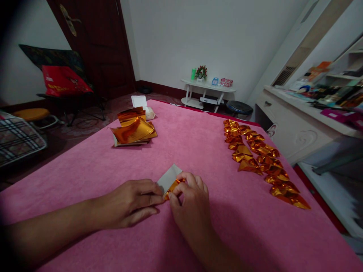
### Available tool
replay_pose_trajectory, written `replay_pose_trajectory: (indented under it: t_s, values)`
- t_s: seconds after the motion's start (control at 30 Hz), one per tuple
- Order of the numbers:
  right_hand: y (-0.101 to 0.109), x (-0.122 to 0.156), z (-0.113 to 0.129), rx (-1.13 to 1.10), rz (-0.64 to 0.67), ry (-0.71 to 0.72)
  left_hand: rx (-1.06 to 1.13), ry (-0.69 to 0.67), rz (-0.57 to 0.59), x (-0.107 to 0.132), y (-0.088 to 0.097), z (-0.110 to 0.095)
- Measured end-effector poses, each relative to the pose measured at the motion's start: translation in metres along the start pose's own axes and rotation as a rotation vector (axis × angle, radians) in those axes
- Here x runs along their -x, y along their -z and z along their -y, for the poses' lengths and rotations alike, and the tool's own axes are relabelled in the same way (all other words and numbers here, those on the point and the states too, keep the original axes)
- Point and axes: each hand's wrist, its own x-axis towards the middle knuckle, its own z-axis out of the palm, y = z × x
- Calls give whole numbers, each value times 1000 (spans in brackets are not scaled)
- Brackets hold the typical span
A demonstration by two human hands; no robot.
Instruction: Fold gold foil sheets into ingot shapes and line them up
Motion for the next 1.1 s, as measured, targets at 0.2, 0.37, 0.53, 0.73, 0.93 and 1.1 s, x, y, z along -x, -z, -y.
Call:
replay_pose_trajectory:
  t_s: [0.2, 0.37, 0.53, 0.73, 0.93, 1.1]
  values:
    - [-2, 0, -1, -3, -13, 10, -44, 18, 5, 2, -4, -1]
    - [-1, -1, 0, -7, -4, -6, -75, 24, 18, 1, -4, -2]
    - [-1, 1, -1, -17, -15, -7, -98, -18, -12, 0, -5, -4]
    - [0, 2, -1, -49, -18, -18, -119, -23, -14, 2, -7, -2]
    - [1, 3, 1, -46, -13, -40, -122, -21, -12, 2, -7, -2]
    - [1, 3, 1, -20, -11, -32, -117, -17, 1, 0, -5, -4]
